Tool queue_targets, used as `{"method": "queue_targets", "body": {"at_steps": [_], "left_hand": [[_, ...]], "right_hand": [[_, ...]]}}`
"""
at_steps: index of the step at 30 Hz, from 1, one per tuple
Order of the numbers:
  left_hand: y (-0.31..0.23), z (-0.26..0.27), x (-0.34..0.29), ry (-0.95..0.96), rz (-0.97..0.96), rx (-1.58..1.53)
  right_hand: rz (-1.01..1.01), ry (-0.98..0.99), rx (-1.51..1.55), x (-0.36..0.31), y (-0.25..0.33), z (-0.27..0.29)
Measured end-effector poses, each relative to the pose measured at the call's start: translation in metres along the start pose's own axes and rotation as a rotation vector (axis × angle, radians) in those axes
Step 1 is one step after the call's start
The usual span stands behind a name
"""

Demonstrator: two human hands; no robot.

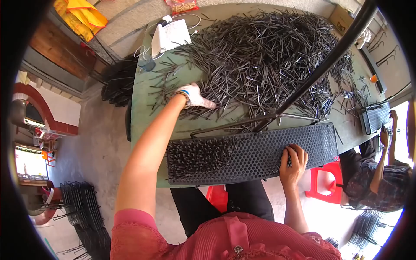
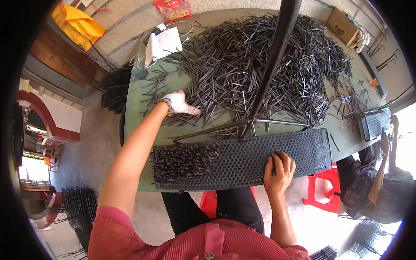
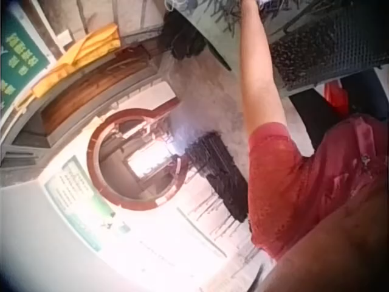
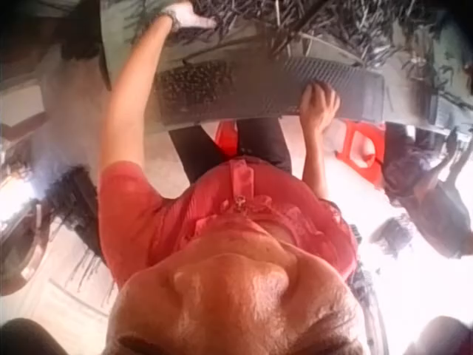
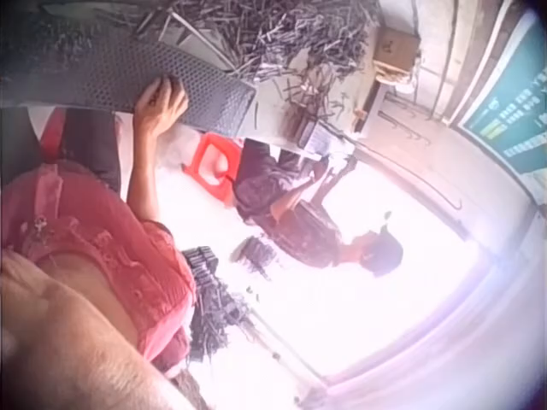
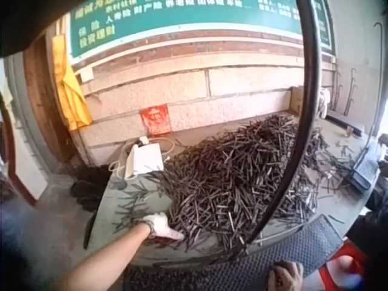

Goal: Manually insert metal rods into a perforated metal tray for assembly or preparation.

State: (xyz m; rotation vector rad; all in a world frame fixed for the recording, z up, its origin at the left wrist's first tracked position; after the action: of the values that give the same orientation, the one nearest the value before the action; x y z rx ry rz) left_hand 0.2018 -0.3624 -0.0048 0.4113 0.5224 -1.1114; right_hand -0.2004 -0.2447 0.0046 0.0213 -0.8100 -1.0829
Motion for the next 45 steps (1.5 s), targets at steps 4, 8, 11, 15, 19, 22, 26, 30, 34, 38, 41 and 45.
{"method": "queue_targets", "body": {"at_steps": [4, 8, 11, 15, 19, 22, 26, 30, 34, 38, 41, 45], "left_hand": [[-0.041, -0.009, -0.010, -0.111, 0.092, 0.193], [-0.043, -0.006, -0.019, -0.135, 0.028, 0.056], [-0.041, -0.010, -0.019, -0.137, 0.014, -0.098], [-0.037, -0.018, -0.019, -0.190, 0.040, -0.155], [-0.011, -0.013, -0.021, -0.315, -0.044, -0.310], [0.031, -0.015, -0.010, -0.424, -0.277, -0.699], [0.032, 0.000, -0.034, -0.500, -0.548, -1.392], [0.057, -0.058, -0.003, -0.518, -0.357, -1.289], [0.036, -0.041, -0.026, -0.488, -0.215, -1.172], [0.037, -0.046, -0.012, -0.465, -0.509, -1.364], [0.042, -0.052, 0.013, -0.412, -0.413, -1.383], [0.056, -0.062, 0.041, -0.455, -0.217, -1.519]], "right_hand": [[-0.013, 0.002, -0.020, -0.001, -0.003, -0.002], [-0.012, -0.009, -0.010, -0.001, -0.002, 0.000], [-0.002, -0.014, -0.018, -0.002, -0.003, 0.002], [-0.002, -0.018, -0.016, -0.004, -0.003, 0.001], [-0.001, -0.006, -0.018, -0.003, -0.004, -0.004], [0.011, -0.005, -0.011, 0.002, 0.002, -0.002], [0.016, -0.022, -0.049, 0.001, -0.004, -0.002], [0.033, -0.012, -0.037, 0.000, 0.001, -0.007], [0.013, -0.016, -0.039, -0.003, -0.001, -0.003], [0.014, 0.005, -0.049, -0.005, 0.001, 0.000], [0.004, 0.012, -0.040, -0.001, 0.001, -0.001], [0.003, 0.017, -0.036, 0.002, 0.004, -0.003]]}}
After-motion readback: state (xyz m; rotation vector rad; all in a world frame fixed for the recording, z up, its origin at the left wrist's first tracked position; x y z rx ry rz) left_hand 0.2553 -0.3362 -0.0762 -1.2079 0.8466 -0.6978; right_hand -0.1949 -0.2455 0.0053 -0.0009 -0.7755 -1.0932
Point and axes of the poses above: each hand's wrist, its own x-axis towards the middle knuckle, its own z-axis out of the back of the hand, y = z × x, the point moved 3 cm from there along x, towards the middle knuckle, and after that the axes turned 6 degrees about z, right-handed, at the moved point
